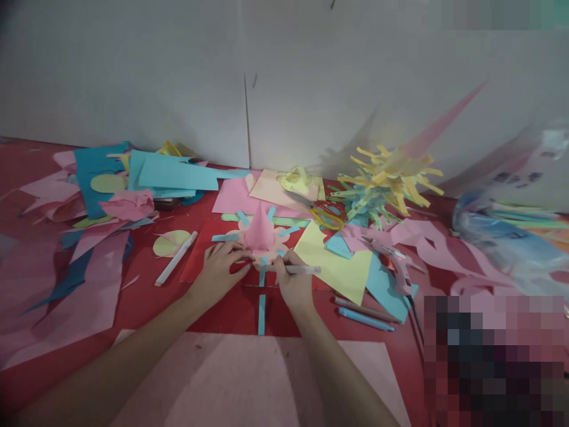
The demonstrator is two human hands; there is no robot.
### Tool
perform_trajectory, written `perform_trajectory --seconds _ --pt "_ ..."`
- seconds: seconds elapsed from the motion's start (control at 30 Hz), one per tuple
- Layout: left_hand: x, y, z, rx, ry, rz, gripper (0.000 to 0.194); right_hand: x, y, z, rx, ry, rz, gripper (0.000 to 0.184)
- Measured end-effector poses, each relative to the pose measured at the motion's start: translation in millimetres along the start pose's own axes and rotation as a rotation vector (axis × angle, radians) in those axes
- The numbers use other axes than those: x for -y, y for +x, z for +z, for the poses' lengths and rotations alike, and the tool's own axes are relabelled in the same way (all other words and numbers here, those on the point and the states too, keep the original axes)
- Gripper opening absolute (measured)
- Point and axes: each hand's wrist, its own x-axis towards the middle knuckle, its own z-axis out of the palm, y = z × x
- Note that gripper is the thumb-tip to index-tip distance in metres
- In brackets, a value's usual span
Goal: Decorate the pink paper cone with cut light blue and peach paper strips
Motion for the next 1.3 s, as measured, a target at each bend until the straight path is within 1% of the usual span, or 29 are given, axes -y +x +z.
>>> perform_trajectory --seconds 0.13,0.3,0.4,0.5,0.67,0.73,0.8,0.87,0.93,1.03,1.1,1.17,1.23,1.3 --pt "1.5 -0.2 0.7 0.004 0.006 -0.001 0.013 -0.4 -0.2 -0.6 0.046 -0.017 -0.002 0.032" --pt "1.4 -0.2 -0.1 0.008 -0.006 -0.003 0.014 0.9 0.1 -1.5 0.011 -0.007 0.009 0.032" --pt "1.7 -0.2 0.4 0.007 -0.008 -0.001 0.014 1.3 -1.0 -2.1 0.070 0.027 0.051 0.033" --pt "2.4 -0.1 0.8 0.003 -0.008 0.001 0.014 0.1 -2.6 -2.1 0.073 0.112 0.105 0.031" --pt "2.7 -0.3 1.8 0.002 -0.012 0.002 0.014 -4.1 -3.9 -0.7 0.106 0.119 0.099 0.033" --pt "2.7 -1.1 2.5 -0.004 -0.010 0.000 0.014 -4.6 -4.2 -2.0 0.048 0.146 0.080 0.033" --pt "2.3 -1.6 1.8 -0.006 -0.014 0.004 0.013 -3.2 -4.4 -6.4 -0.081 0.179 0.034 0.033" --pt "0.4 -0.3 -1.9 -0.043 -0.041 -0.006 0.013 0.2 -4.2 -13.7 -0.224 0.222 -0.030 0.033" --pt "-4.0 4.5 -8.5 -0.160 -0.094 -0.039 0.017 4.4 -3.0 -22.7 -0.330 0.278 -0.074 0.033" --pt "-15.6 19.7 -16.9 -0.365 -0.179 -0.058 0.032 7.5 0.8 -35.3 -0.436 0.277 -0.076 0.032" --pt "-24.4 33.5 -15.9 -0.415 -0.203 -0.035 0.043 5.8 4.6 -41.2 -0.480 0.236 -0.057 0.032" --pt "-31.1 47.0 -8.6 -0.395 -0.178 -0.026 0.048 1.7 9.0 -45.1 -0.500 0.234 -0.045 0.031" --pt "-34.0 57.7 0.6 -0.307 -0.108 -0.026 0.044 -3.4 13.6 -48.4 -0.523 0.283 -0.040 0.030" --pt "-33.5 64.1 5.0 -0.227 -0.064 -0.044 0.038 -7.9 17.9 -51.9 -0.570 0.335 -0.035 0.030"
